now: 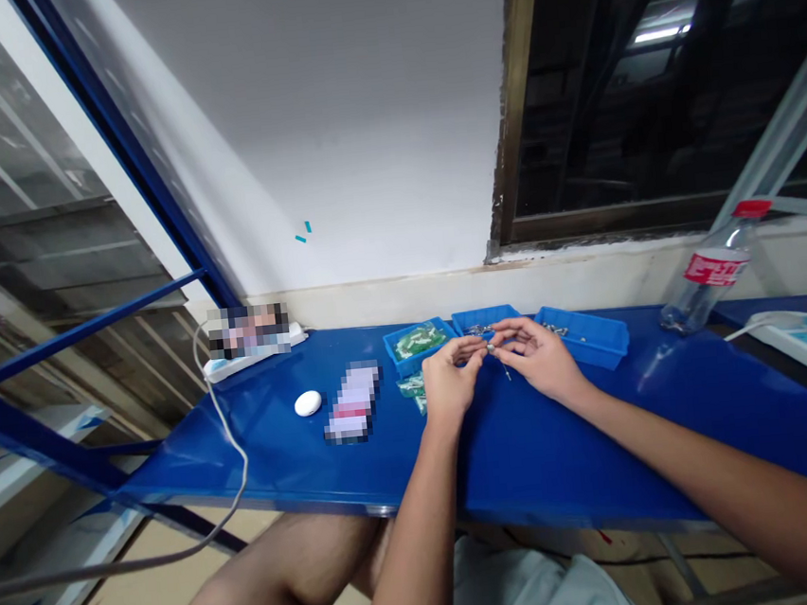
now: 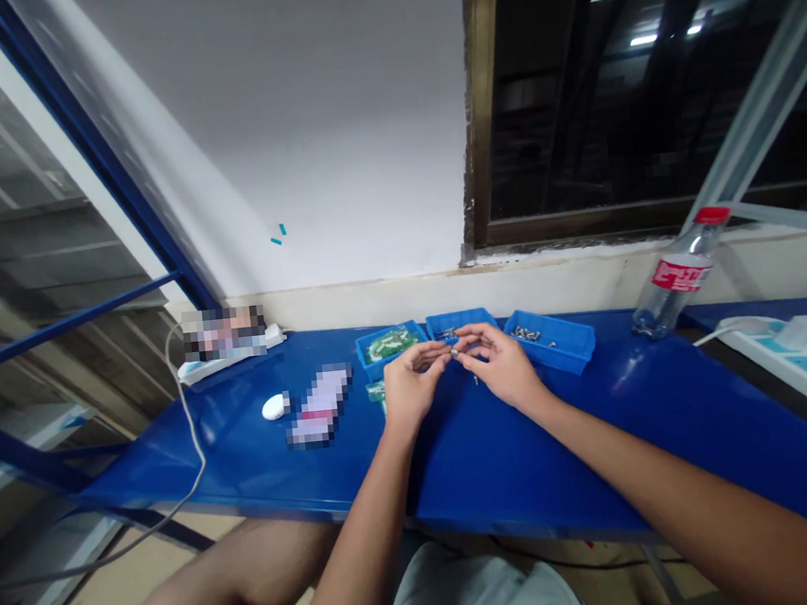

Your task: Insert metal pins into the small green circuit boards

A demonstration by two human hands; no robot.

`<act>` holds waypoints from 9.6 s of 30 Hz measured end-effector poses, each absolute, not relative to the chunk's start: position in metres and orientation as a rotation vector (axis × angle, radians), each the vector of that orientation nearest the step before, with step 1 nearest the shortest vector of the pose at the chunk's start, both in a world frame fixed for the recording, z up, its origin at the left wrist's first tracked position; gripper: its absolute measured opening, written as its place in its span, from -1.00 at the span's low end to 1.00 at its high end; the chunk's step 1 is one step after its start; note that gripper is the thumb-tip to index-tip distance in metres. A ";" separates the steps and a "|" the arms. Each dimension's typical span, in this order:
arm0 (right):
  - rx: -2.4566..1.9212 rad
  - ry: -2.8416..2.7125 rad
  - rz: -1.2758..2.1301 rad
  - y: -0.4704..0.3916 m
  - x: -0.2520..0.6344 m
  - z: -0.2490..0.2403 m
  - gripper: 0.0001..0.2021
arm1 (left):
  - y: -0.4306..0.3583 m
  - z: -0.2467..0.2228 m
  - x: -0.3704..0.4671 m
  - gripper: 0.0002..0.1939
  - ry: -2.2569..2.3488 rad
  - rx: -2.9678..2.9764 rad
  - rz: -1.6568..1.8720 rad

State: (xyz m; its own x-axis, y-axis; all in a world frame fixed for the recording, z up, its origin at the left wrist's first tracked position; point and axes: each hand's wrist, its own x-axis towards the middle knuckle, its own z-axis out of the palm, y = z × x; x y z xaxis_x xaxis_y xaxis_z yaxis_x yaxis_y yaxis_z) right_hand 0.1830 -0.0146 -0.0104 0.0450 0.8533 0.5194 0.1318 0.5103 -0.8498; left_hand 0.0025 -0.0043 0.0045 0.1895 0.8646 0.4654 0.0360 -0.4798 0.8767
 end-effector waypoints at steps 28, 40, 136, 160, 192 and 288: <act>-1.587 -1.759 -0.415 0.013 0.274 -0.004 -0.84 | -0.011 -0.013 0.009 -0.56 0.825 2.553 0.841; -1.417 -1.918 -0.336 0.007 0.247 -0.004 -0.77 | -0.004 -0.016 0.011 -0.71 0.982 2.509 0.751; -1.029 -1.773 0.885 -0.014 0.183 -0.016 -0.67 | 0.004 -0.004 0.005 -0.77 1.013 1.550 1.484; -1.040 -1.514 0.893 -0.009 0.189 -0.011 -0.59 | 0.000 -0.008 0.009 -0.72 0.706 1.756 1.290; -1.051 -2.308 0.066 -0.003 0.164 -0.024 -0.52 | -0.001 -0.003 0.005 -0.78 1.055 1.657 1.493; -1.096 -1.617 0.605 -0.008 0.182 -0.023 -0.79 | 0.000 -0.007 0.006 -0.80 1.014 1.773 1.257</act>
State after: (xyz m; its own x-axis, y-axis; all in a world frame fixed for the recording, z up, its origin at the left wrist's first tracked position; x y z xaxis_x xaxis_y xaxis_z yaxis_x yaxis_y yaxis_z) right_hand 0.1823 -0.0079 -0.0230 -0.0386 0.8805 0.4725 0.3541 0.4543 -0.8175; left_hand 0.0058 0.0004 -0.0068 0.2128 0.8973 0.3868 0.1877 -0.4260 0.8850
